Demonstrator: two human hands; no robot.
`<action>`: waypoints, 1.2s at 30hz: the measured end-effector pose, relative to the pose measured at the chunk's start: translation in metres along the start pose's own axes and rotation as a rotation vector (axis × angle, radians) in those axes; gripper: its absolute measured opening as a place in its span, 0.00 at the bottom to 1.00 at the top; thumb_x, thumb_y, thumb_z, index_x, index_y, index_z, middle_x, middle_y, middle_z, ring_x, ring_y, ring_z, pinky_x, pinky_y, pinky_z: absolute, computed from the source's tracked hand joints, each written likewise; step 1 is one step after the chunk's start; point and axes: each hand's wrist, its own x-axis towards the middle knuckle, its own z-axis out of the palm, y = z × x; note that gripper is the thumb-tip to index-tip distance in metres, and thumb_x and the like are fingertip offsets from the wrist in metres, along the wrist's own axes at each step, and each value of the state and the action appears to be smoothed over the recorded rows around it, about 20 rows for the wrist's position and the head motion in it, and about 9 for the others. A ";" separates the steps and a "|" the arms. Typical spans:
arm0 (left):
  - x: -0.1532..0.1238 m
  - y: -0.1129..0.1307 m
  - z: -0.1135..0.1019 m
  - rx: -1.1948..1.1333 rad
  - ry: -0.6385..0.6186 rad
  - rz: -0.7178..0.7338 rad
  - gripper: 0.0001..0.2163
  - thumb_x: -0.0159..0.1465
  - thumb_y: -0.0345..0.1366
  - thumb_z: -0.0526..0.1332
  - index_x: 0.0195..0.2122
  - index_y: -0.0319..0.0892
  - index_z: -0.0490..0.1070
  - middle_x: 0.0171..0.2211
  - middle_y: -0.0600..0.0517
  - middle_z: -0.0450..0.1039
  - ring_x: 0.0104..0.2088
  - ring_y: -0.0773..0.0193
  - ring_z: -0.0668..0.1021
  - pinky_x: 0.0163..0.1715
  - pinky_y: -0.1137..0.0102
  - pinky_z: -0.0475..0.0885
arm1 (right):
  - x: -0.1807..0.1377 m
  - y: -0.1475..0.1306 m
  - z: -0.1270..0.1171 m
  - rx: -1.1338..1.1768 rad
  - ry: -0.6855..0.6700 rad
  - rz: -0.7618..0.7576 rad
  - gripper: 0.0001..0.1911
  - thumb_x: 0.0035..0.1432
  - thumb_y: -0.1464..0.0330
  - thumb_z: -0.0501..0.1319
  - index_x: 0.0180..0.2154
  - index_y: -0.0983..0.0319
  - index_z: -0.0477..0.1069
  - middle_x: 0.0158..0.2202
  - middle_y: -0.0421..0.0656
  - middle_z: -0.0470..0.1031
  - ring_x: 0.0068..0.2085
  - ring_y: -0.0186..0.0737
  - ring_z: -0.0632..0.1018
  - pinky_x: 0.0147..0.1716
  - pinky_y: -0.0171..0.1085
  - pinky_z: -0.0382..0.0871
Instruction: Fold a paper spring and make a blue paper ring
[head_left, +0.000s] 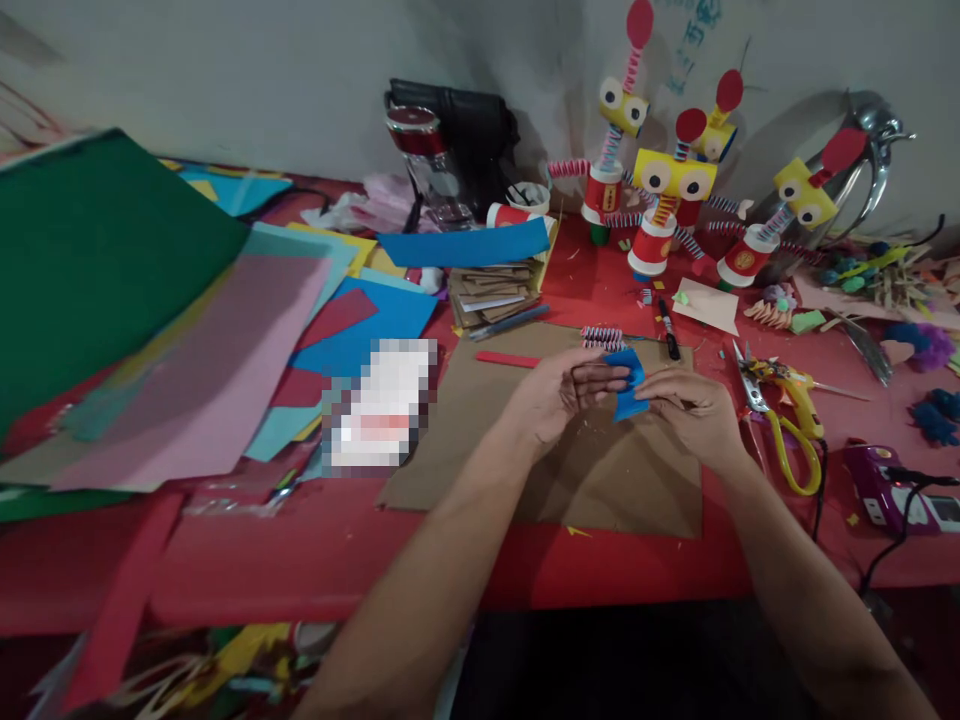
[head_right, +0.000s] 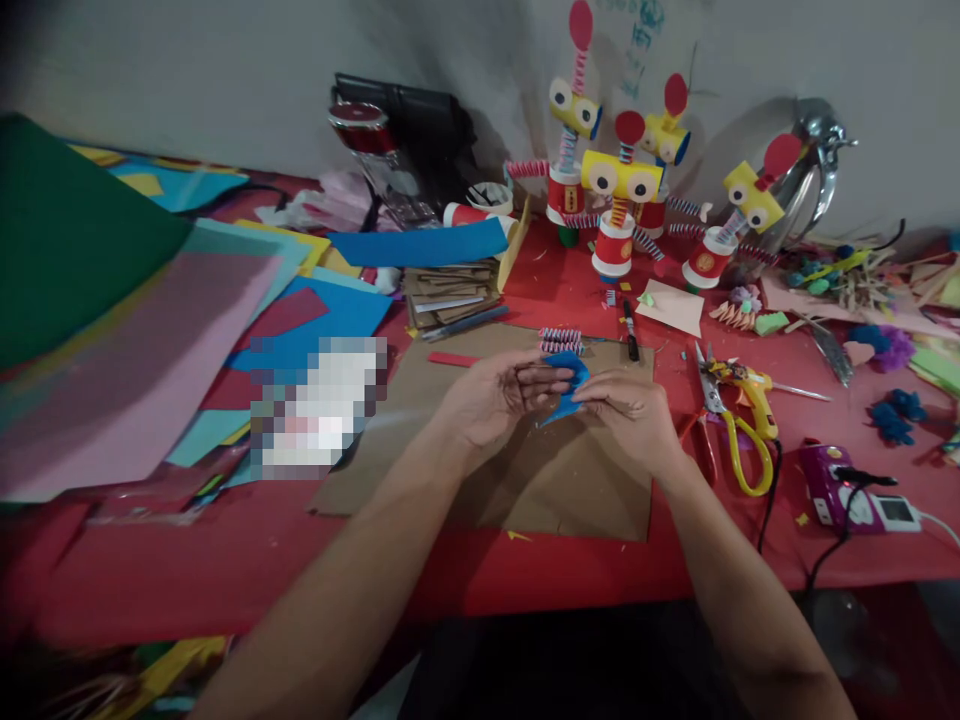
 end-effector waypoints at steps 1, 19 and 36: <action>0.000 -0.001 0.001 -0.017 -0.002 0.008 0.04 0.56 0.31 0.62 0.27 0.36 0.74 0.26 0.46 0.79 0.27 0.66 0.80 0.26 0.75 0.73 | -0.001 0.000 0.000 -0.005 0.014 0.005 0.06 0.58 0.68 0.65 0.34 0.50 0.80 0.32 0.39 0.81 0.37 0.39 0.80 0.39 0.40 0.76; -0.020 -0.017 0.005 0.333 0.074 0.647 0.07 0.49 0.32 0.70 0.30 0.45 0.78 0.29 0.53 0.79 0.33 0.64 0.80 0.38 0.69 0.76 | -0.006 -0.014 0.002 0.000 0.152 0.003 0.04 0.56 0.64 0.66 0.31 0.51 0.80 0.33 0.41 0.80 0.37 0.41 0.79 0.38 0.41 0.76; -0.027 -0.016 0.009 0.395 0.025 0.565 0.07 0.54 0.32 0.67 0.34 0.45 0.78 0.30 0.52 0.79 0.30 0.66 0.79 0.35 0.71 0.75 | -0.005 -0.014 0.009 0.028 0.236 0.151 0.06 0.55 0.65 0.65 0.28 0.57 0.71 0.31 0.40 0.75 0.35 0.39 0.76 0.36 0.40 0.72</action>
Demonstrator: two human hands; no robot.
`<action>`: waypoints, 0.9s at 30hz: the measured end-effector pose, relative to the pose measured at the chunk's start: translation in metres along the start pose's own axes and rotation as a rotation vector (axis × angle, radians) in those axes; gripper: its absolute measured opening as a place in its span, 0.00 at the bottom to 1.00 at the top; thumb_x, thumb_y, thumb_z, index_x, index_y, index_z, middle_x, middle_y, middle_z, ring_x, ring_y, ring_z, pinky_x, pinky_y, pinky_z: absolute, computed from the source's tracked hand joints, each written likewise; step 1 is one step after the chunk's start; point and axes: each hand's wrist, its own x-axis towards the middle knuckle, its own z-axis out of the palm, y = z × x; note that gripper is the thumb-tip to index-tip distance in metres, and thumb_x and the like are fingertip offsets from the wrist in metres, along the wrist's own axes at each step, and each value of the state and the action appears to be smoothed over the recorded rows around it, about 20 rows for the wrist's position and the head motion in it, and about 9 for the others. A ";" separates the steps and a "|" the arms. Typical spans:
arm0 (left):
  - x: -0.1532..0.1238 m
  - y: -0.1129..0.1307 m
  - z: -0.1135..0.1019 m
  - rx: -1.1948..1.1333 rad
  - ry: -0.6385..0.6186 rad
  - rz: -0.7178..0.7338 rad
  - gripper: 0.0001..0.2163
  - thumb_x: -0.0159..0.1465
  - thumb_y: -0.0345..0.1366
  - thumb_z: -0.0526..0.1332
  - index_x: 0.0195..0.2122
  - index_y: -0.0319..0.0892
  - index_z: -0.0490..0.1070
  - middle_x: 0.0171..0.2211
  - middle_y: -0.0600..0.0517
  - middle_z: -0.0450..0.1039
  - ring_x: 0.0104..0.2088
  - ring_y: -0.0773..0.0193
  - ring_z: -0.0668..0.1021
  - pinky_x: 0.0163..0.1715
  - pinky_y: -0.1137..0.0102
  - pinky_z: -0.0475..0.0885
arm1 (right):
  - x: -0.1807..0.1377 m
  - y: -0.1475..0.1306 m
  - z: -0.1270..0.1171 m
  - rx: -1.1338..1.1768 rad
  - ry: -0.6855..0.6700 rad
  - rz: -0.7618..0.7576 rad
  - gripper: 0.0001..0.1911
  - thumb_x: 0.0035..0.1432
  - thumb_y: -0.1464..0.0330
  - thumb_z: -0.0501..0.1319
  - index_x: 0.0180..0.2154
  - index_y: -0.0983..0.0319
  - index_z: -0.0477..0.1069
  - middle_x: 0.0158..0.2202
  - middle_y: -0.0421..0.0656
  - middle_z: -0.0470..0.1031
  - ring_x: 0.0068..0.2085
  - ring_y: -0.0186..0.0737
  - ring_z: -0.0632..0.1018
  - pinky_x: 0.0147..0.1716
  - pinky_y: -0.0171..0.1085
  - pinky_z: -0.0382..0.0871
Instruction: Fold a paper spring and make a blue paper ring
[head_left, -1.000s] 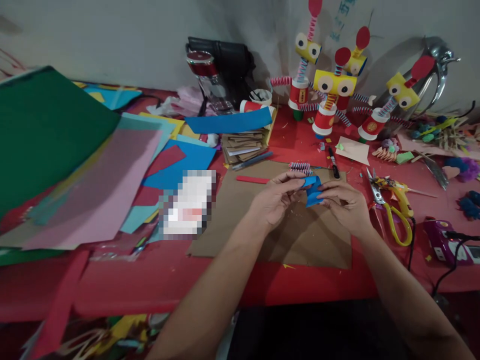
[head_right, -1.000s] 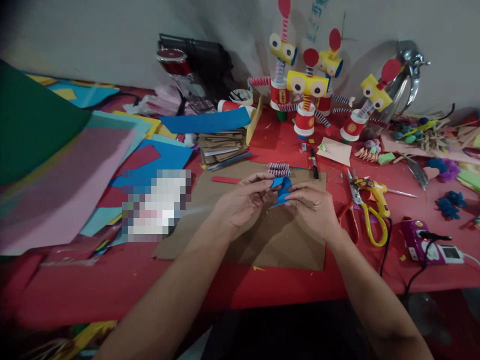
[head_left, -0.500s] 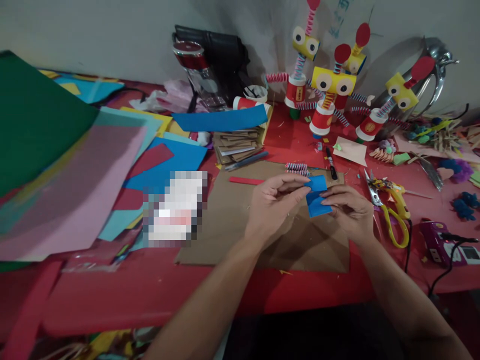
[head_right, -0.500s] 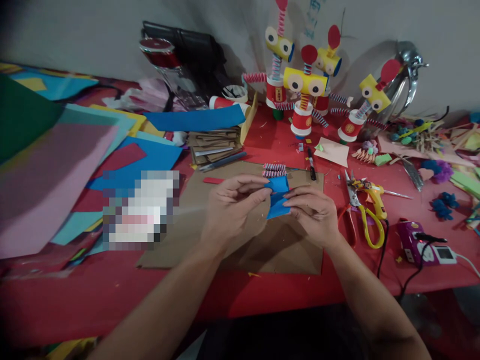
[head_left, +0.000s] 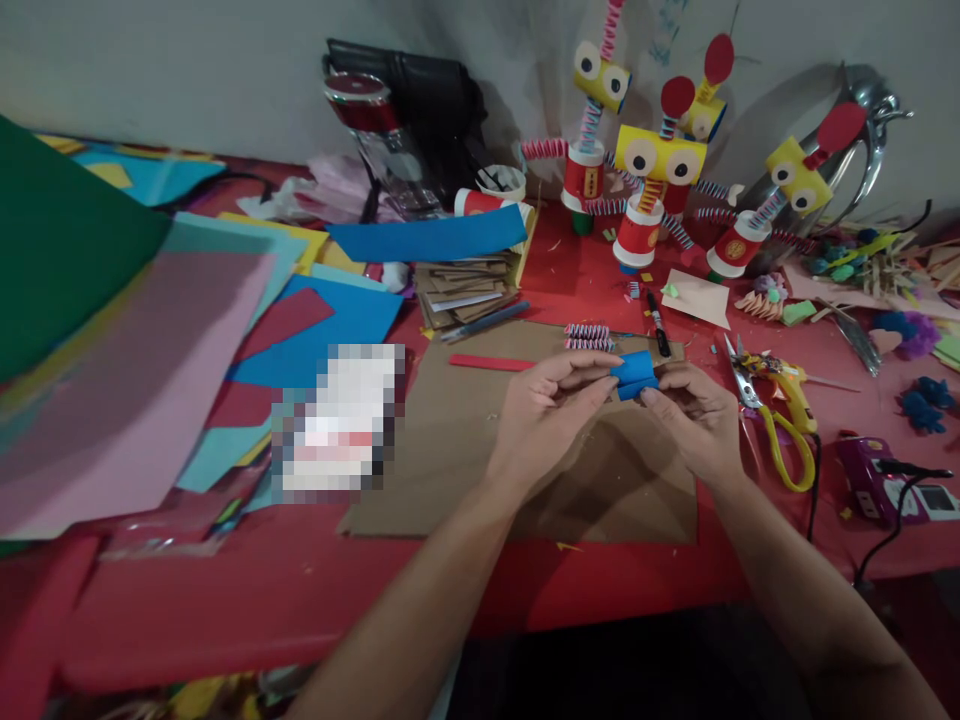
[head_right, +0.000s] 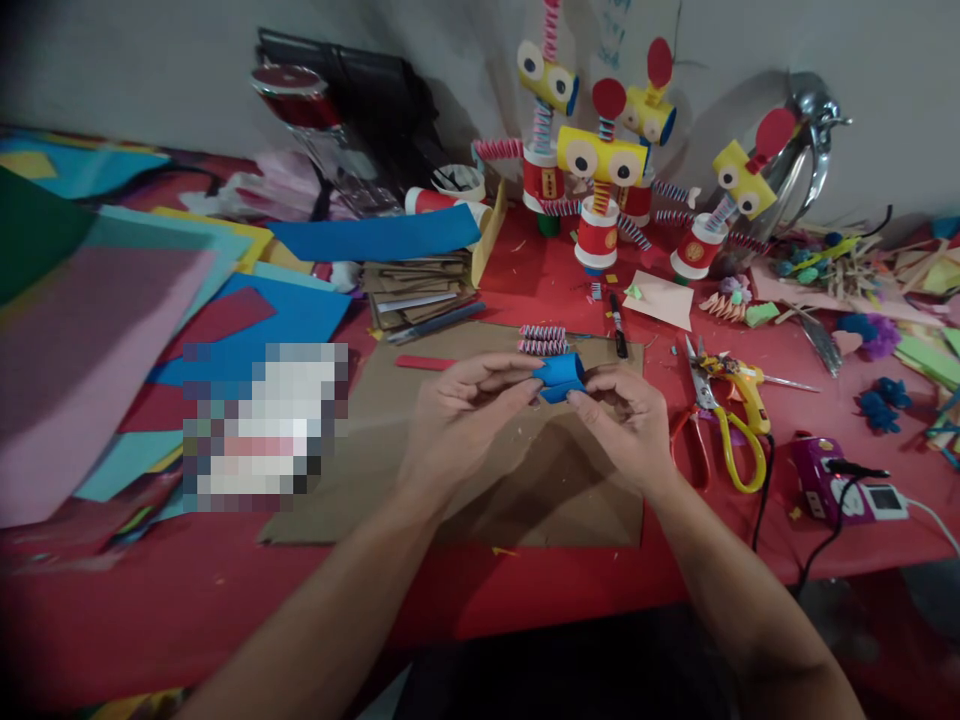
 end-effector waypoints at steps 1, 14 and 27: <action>0.000 0.000 0.000 0.001 0.003 -0.003 0.07 0.54 0.32 0.67 0.34 0.45 0.78 0.30 0.52 0.79 0.30 0.66 0.79 0.34 0.71 0.75 | 0.000 0.000 0.000 0.002 0.002 0.009 0.06 0.55 0.65 0.65 0.28 0.57 0.71 0.30 0.40 0.74 0.34 0.38 0.76 0.36 0.40 0.72; 0.001 -0.011 0.001 -0.050 -0.022 -0.001 0.08 0.53 0.32 0.66 0.36 0.45 0.77 0.35 0.50 0.80 0.37 0.63 0.80 0.40 0.69 0.75 | 0.000 0.003 0.002 0.023 0.035 0.102 0.06 0.54 0.66 0.64 0.27 0.59 0.70 0.29 0.39 0.72 0.32 0.36 0.73 0.33 0.37 0.69; 0.001 -0.016 0.005 -0.109 -0.050 -0.031 0.11 0.52 0.30 0.66 0.38 0.45 0.77 0.37 0.51 0.80 0.42 0.62 0.80 0.42 0.70 0.73 | 0.001 0.003 0.002 0.024 0.063 0.151 0.07 0.54 0.65 0.64 0.27 0.59 0.70 0.28 0.39 0.72 0.31 0.36 0.73 0.33 0.36 0.69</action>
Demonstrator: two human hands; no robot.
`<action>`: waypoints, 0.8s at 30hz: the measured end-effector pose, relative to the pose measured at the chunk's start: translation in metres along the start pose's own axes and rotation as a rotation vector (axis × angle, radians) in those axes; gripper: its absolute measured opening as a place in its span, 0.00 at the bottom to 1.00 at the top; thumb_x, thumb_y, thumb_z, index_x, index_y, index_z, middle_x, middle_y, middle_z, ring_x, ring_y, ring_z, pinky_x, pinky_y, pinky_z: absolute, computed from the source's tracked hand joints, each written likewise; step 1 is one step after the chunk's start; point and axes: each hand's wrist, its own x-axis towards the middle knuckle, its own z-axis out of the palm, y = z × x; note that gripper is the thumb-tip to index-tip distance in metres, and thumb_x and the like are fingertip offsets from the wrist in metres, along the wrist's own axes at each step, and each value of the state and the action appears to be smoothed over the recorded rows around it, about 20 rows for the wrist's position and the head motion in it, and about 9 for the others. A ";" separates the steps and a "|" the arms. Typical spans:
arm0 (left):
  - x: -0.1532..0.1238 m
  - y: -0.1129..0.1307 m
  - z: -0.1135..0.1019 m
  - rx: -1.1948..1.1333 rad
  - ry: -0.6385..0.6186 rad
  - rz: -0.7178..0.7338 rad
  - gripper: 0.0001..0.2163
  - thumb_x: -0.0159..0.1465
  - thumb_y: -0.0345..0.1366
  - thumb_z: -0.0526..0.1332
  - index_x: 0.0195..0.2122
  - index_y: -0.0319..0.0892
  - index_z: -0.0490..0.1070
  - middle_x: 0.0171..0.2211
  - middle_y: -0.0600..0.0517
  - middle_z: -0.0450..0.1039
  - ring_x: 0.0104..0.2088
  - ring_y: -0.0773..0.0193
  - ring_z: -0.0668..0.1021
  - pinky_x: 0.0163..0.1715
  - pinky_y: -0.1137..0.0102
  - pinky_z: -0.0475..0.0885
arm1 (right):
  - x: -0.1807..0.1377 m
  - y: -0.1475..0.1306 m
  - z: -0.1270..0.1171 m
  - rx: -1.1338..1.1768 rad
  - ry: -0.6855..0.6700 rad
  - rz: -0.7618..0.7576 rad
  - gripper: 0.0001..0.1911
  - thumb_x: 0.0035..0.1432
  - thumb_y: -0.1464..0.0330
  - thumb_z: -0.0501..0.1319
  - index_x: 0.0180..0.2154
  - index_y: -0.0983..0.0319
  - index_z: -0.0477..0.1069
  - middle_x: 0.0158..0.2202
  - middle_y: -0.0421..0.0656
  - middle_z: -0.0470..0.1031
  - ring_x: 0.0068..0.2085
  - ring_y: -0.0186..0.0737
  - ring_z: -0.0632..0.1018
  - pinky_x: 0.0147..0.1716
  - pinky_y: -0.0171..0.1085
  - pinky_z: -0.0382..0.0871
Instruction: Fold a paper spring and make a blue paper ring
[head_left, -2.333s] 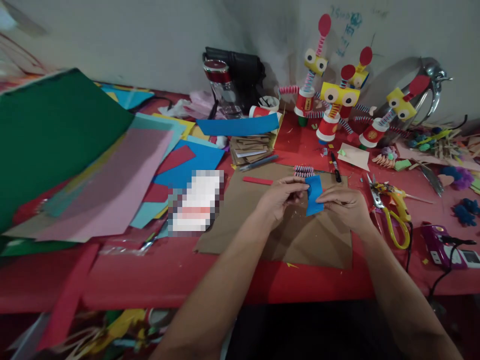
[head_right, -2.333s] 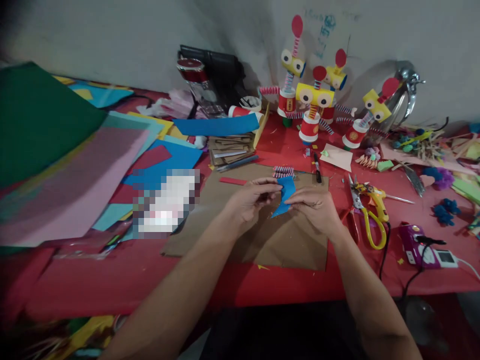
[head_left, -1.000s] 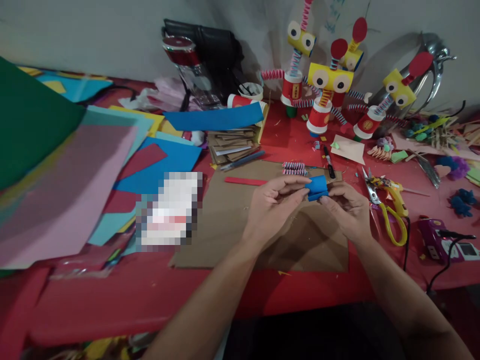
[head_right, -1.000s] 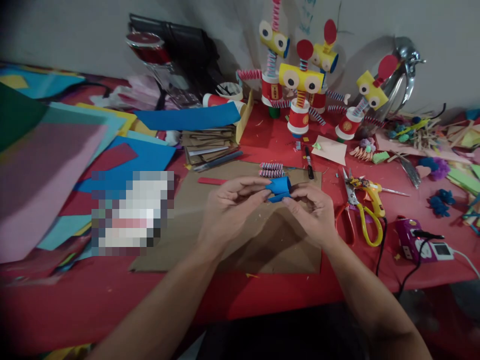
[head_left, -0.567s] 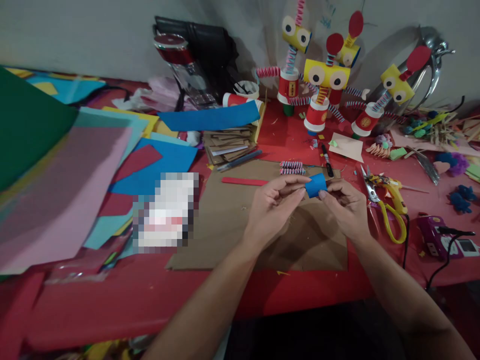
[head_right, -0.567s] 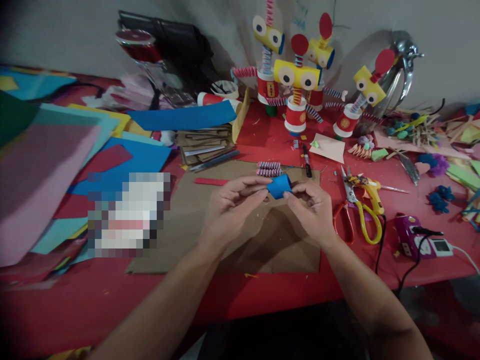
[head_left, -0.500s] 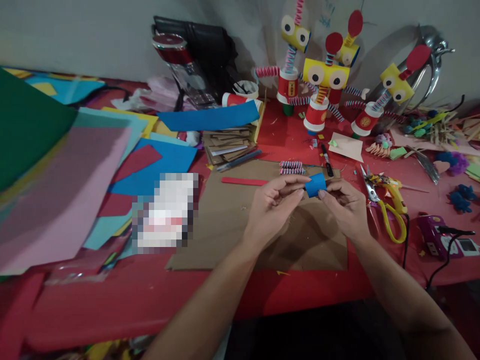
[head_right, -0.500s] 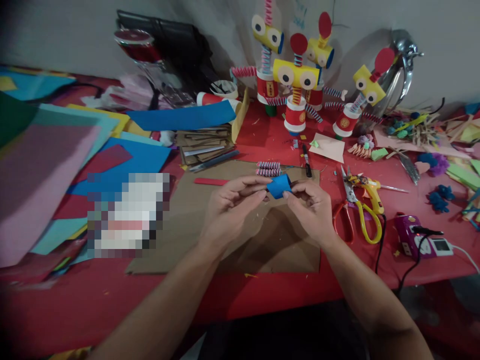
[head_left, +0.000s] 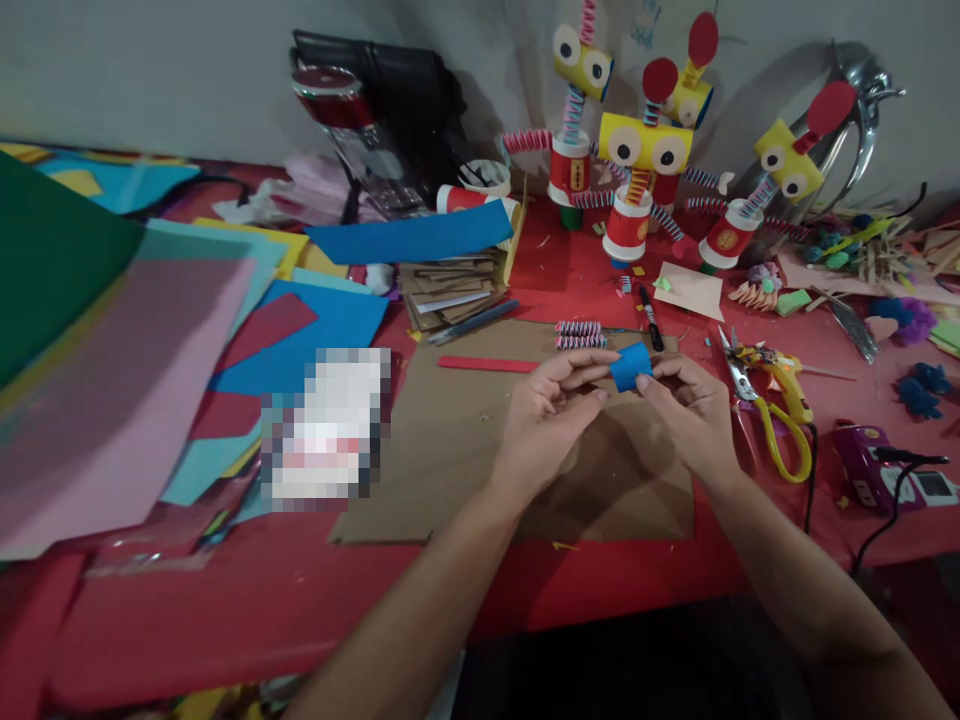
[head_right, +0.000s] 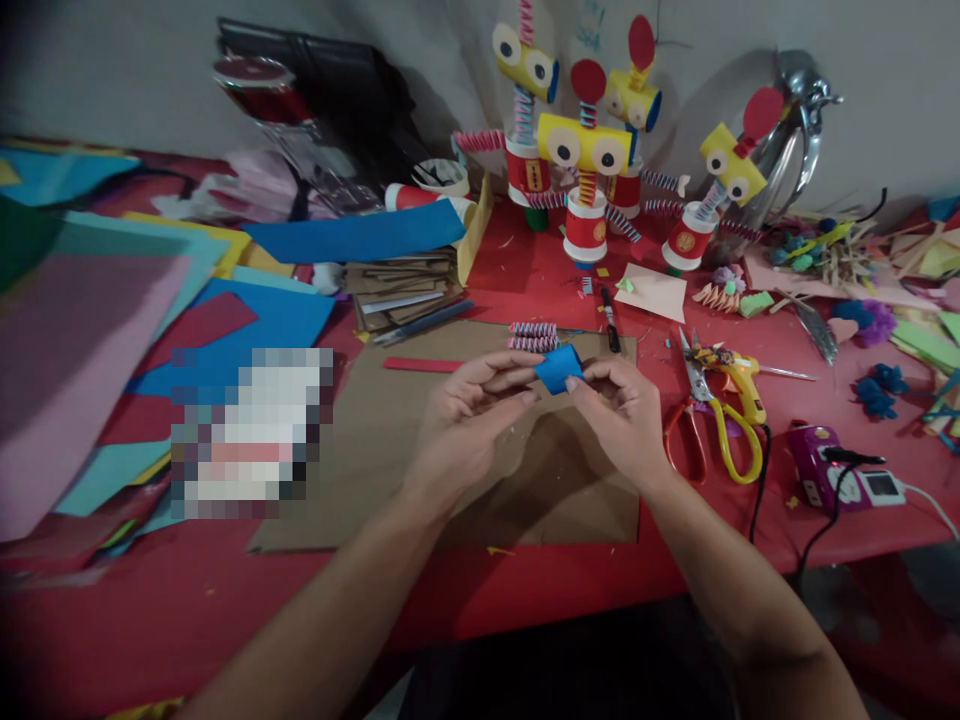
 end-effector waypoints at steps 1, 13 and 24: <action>0.000 0.000 0.000 0.003 0.001 0.005 0.11 0.52 0.30 0.66 0.38 0.45 0.77 0.37 0.51 0.80 0.41 0.62 0.80 0.42 0.71 0.73 | 0.000 0.000 0.000 0.000 -0.004 0.001 0.07 0.54 0.65 0.64 0.27 0.59 0.70 0.28 0.39 0.72 0.31 0.36 0.73 0.33 0.36 0.69; 0.000 -0.002 0.003 0.009 0.035 0.007 0.12 0.50 0.32 0.70 0.36 0.45 0.76 0.36 0.51 0.80 0.38 0.63 0.80 0.40 0.69 0.75 | 0.000 0.000 0.001 0.007 -0.022 0.012 0.06 0.54 0.67 0.63 0.27 0.59 0.69 0.27 0.38 0.70 0.29 0.33 0.71 0.30 0.34 0.67; 0.001 -0.005 -0.001 0.179 0.011 0.163 0.17 0.52 0.33 0.69 0.44 0.47 0.74 0.37 0.52 0.78 0.39 0.63 0.78 0.40 0.68 0.72 | -0.002 0.001 0.000 -0.293 0.040 -0.365 0.05 0.57 0.72 0.61 0.30 0.59 0.67 0.30 0.40 0.71 0.33 0.37 0.74 0.34 0.38 0.70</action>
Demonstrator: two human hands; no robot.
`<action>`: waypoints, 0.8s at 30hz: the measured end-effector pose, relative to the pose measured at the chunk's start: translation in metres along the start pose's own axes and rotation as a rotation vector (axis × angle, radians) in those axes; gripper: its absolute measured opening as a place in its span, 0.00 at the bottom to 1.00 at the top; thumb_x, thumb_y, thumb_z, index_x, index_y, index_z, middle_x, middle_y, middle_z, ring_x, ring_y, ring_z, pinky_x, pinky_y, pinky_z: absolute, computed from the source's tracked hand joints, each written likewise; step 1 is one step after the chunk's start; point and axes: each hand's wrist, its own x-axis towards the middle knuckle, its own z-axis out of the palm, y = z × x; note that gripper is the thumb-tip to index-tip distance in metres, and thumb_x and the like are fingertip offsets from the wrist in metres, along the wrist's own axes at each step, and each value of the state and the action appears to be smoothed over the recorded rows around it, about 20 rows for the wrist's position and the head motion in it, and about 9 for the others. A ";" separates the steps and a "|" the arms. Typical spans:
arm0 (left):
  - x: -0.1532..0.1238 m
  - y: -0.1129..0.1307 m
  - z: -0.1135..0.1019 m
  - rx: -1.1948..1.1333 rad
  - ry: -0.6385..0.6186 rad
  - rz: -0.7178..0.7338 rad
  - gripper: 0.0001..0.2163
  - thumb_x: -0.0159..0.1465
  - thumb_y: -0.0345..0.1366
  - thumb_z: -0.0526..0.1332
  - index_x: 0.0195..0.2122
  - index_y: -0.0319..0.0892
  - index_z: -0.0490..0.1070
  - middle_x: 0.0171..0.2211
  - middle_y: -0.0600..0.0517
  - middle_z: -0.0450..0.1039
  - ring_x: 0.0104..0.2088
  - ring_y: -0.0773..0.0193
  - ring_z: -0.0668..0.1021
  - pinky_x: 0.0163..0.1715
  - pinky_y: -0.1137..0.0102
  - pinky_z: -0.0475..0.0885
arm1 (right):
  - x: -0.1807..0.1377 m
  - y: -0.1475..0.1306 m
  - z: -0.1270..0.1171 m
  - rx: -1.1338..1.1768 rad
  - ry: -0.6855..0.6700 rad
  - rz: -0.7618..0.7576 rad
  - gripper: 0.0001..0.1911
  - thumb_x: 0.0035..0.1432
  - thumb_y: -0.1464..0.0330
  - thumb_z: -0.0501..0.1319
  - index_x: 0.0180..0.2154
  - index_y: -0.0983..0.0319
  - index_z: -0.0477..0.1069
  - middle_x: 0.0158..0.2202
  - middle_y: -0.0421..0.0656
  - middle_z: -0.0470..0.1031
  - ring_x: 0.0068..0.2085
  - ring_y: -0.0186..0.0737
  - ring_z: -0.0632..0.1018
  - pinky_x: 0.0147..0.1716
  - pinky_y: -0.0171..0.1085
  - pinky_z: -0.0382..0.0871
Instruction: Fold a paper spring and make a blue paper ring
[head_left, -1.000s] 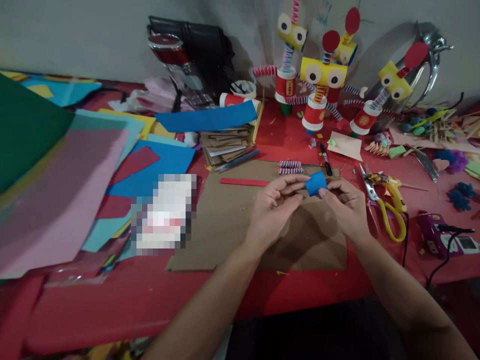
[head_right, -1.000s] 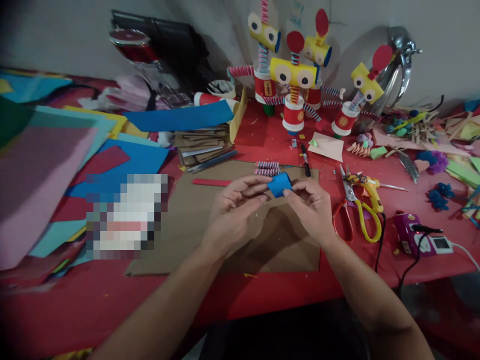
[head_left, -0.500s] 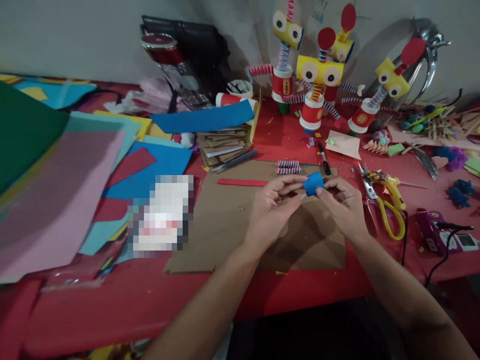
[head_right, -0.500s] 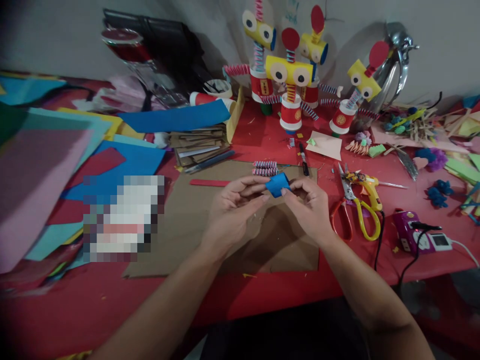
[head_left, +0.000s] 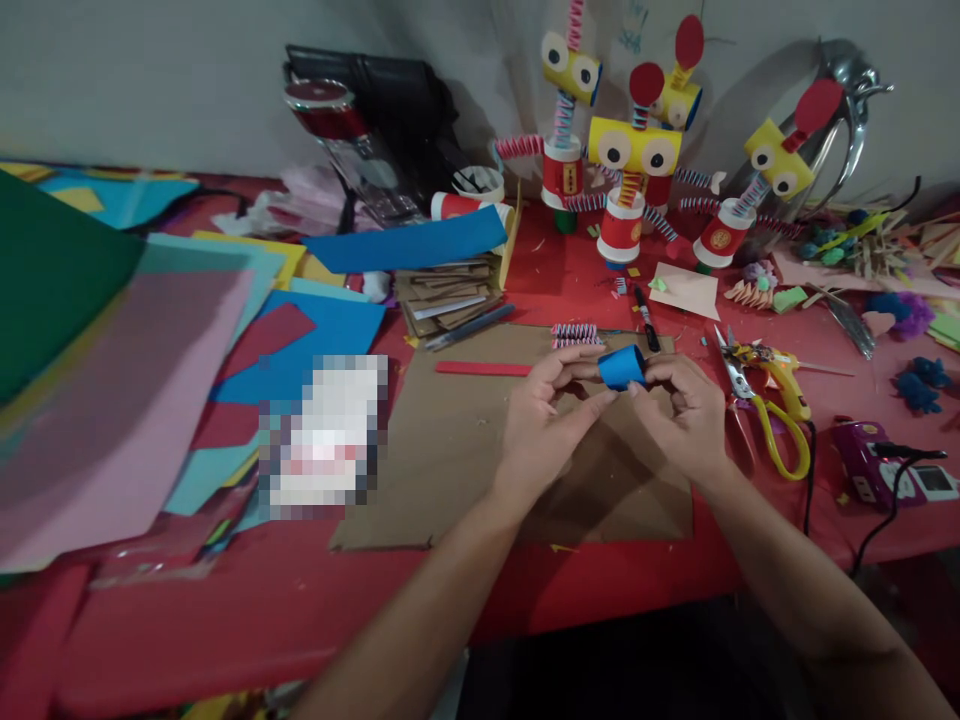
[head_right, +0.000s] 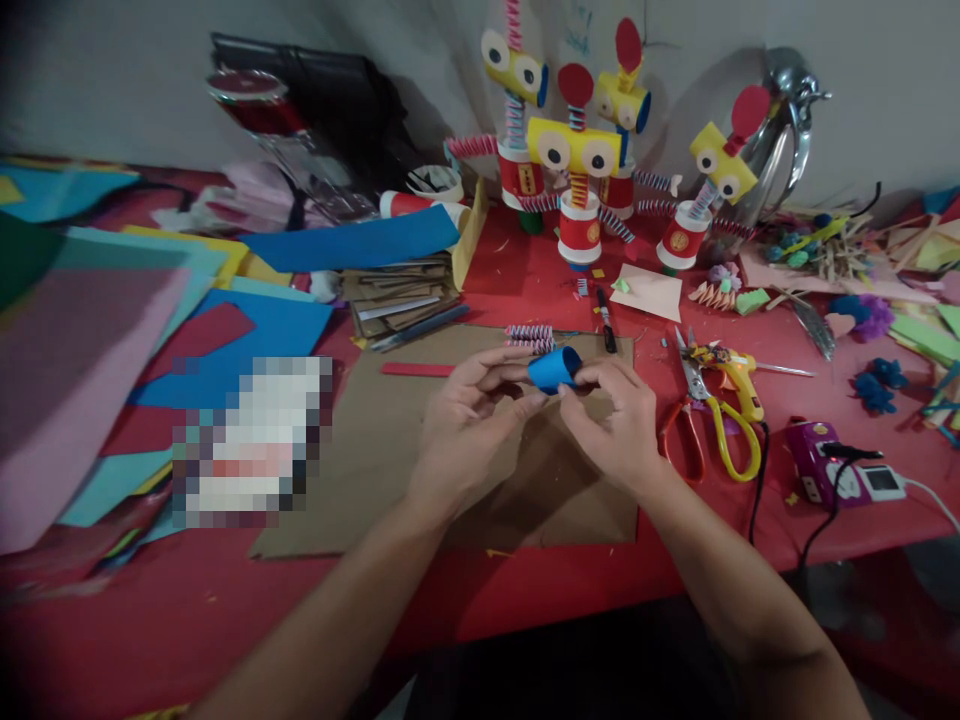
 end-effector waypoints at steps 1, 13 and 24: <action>0.001 -0.001 -0.001 0.042 -0.008 0.019 0.17 0.52 0.33 0.69 0.44 0.47 0.74 0.37 0.52 0.78 0.39 0.63 0.78 0.40 0.67 0.72 | 0.000 0.000 -0.001 -0.056 0.004 -0.077 0.05 0.57 0.72 0.61 0.30 0.58 0.67 0.32 0.41 0.72 0.35 0.38 0.75 0.35 0.39 0.72; 0.008 -0.007 -0.009 0.178 -0.193 0.148 0.17 0.56 0.29 0.65 0.46 0.50 0.75 0.50 0.50 0.76 0.50 0.58 0.76 0.54 0.58 0.69 | 0.003 0.009 -0.011 -0.508 -0.173 -0.612 0.06 0.59 0.76 0.58 0.38 0.61 0.67 0.37 0.47 0.76 0.36 0.41 0.78 0.36 0.41 0.77; 0.004 -0.013 -0.008 0.227 -0.087 0.316 0.19 0.54 0.23 0.62 0.45 0.48 0.74 0.46 0.51 0.77 0.48 0.61 0.77 0.53 0.60 0.71 | 0.001 0.004 -0.009 -0.391 -0.117 -0.581 0.09 0.59 0.75 0.61 0.41 0.58 0.70 0.41 0.45 0.76 0.38 0.40 0.78 0.36 0.40 0.76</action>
